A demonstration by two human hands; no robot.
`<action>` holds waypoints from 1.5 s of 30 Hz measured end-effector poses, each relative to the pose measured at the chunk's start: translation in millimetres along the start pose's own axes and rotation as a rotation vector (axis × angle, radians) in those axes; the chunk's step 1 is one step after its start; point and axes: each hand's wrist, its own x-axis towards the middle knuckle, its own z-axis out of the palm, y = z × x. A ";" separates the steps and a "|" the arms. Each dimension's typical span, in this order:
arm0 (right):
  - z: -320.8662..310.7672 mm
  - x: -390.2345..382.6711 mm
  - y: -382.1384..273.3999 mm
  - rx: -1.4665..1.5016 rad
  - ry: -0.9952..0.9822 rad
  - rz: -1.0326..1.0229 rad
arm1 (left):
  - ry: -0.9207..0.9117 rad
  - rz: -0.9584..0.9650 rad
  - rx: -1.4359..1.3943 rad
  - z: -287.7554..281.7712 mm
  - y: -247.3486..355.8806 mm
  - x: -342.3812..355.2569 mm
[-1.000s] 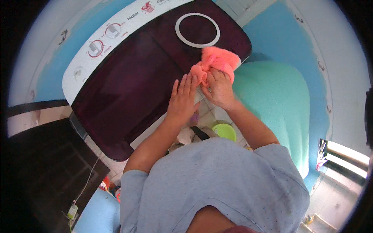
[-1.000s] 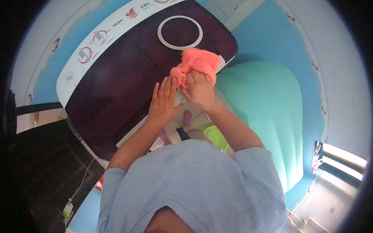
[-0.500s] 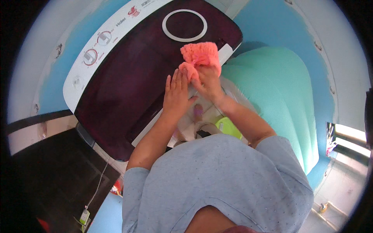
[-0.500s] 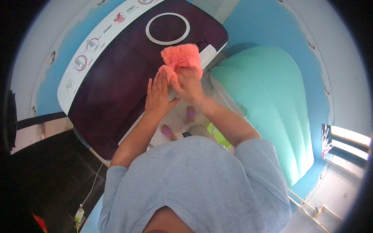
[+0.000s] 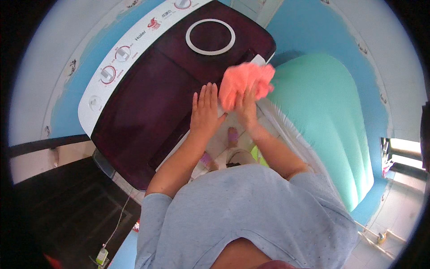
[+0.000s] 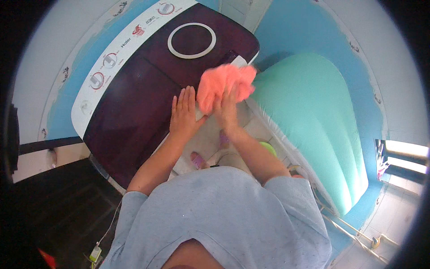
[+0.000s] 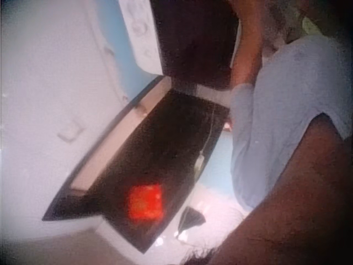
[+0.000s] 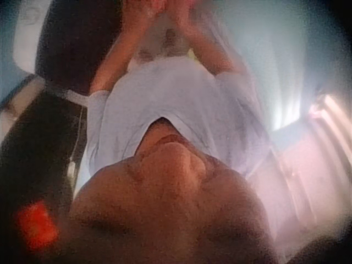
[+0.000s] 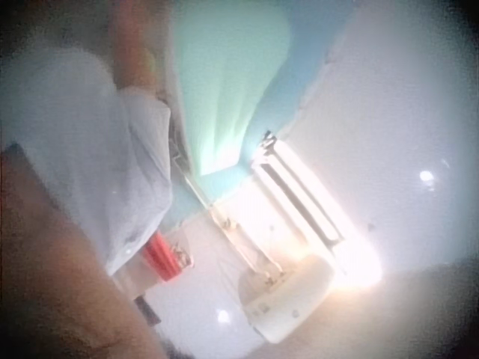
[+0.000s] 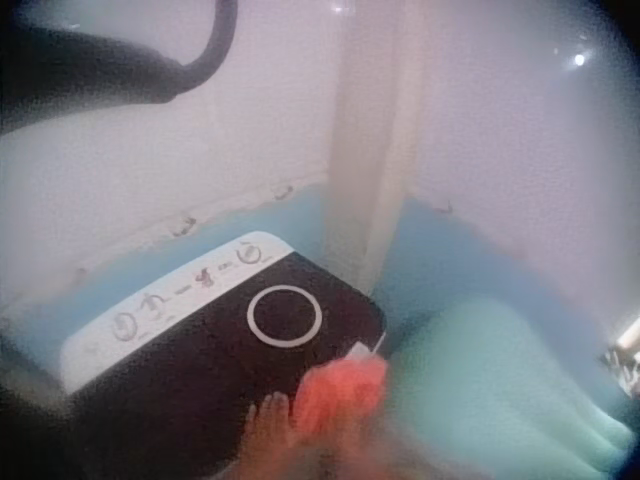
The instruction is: The person wipes the top surface of a washing machine with a pink cloth. They briefly walk into a bedroom, gesture with their hand, and then return to the laundry area to continue wiping the washing machine.
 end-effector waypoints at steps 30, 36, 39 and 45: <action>18.3 114.1 -70.3 -0.056 -0.335 -0.388 | 0.098 0.040 -0.062 16.1 -5.0 -7.2; 26.4 96.1 -16.3 -0.535 -0.296 -0.222 | 0.059 -0.023 -0.478 -17.2 -9.2 -3.6; 28.9 94.7 -15.7 -0.541 -0.306 -0.214 | 0.318 0.055 -0.409 -47.2 -33.4 2.8; 23.0 98.0 -23.3 -0.566 -0.363 -0.180 | 0.341 -0.484 -0.004 -58.9 -93.5 28.5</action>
